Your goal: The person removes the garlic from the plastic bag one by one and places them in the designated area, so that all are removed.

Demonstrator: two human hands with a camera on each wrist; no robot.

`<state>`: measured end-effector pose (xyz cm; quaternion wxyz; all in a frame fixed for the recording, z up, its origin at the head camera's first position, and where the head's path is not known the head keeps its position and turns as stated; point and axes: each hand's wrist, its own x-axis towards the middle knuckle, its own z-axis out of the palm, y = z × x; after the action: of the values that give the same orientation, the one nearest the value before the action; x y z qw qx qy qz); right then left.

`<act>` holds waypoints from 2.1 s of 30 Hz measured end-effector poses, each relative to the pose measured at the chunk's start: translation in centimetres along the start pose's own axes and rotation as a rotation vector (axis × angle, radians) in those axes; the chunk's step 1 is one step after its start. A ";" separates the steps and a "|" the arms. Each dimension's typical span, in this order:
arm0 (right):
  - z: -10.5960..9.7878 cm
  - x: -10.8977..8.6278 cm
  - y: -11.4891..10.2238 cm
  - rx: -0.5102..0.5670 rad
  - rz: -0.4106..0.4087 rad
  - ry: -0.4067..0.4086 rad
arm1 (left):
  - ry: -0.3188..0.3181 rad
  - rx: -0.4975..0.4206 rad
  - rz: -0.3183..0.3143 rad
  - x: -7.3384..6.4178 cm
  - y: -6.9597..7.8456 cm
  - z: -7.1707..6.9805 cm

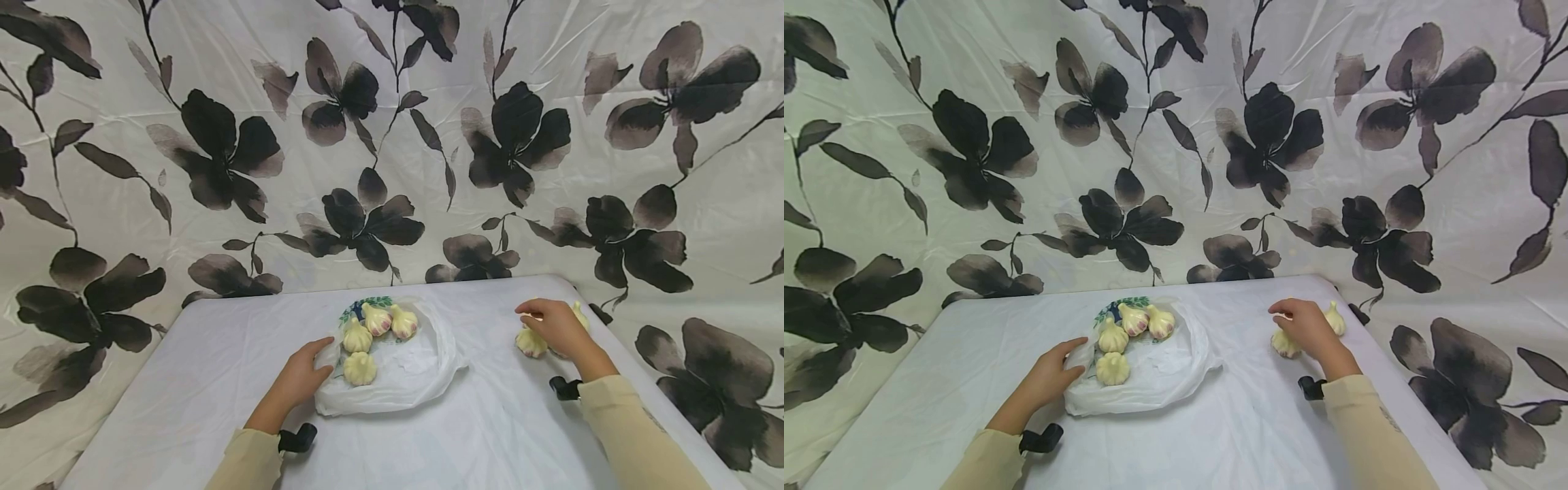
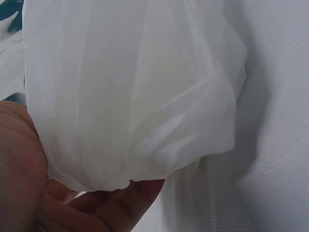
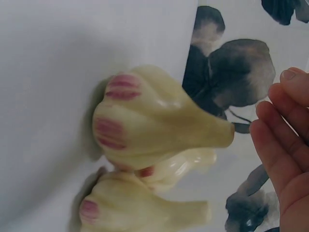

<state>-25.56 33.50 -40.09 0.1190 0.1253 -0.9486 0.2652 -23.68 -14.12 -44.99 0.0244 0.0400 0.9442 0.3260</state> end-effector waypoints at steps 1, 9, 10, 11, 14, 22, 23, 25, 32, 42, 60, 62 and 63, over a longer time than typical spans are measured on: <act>0.1 0.1 -0.1 0.003 -0.002 -0.001 | -0.001 -0.003 -0.001 0.0 0.0 0.0; 0.8 1.2 -1.2 0.017 -0.054 0.005 | -0.004 -0.009 -0.008 0.0 -0.1 0.0; 0.9 1.4 -1.4 0.016 -0.066 0.008 | -0.004 -0.008 -0.009 0.0 -0.1 0.1; 1.0 1.5 -1.6 0.017 -0.076 0.011 | -0.004 -0.010 -0.010 0.0 -0.1 0.1; 1.2 1.9 -2.4 0.027 -0.096 0.015 | -0.002 -0.012 -0.013 0.1 -0.2 0.1; 1.7 3.0 -4.2 0.049 -0.145 0.014 | -0.006 -0.016 -0.007 0.0 -0.4 -0.1; 1.7 3.1 -4.4 0.051 -0.146 0.015 | -0.005 -0.012 -0.004 0.1 -0.5 -0.2; 1.9 3.4 -4.8 0.062 -0.144 0.013 | -0.004 -0.009 0.000 0.1 -0.6 -0.3; 2.6 4.4 -6.3 0.103 -0.154 -0.001 | -0.005 -0.008 0.015 0.3 -0.6 -0.5; 3.8 6.1 -8.4 0.132 -0.153 -0.037 | -0.014 -0.024 0.007 0.2 -0.3 -0.4; 5.2 8.6 -11.6 0.117 -0.160 -0.153 | -0.010 -0.028 0.038 -0.2 -0.2 -0.2; 5.4 8.8 -11.9 0.113 -0.156 -0.161 | -0.012 -0.035 0.039 -0.2 -0.2 -0.2; 5.5 8.9 -12.1 0.115 -0.154 -0.165 | -0.014 -0.037 0.039 -0.3 -0.1 -0.2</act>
<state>-31.14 19.00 -36.35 0.0531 0.2257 -0.9260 0.2981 -23.45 -14.39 -44.87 0.0256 0.0600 0.9368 0.3436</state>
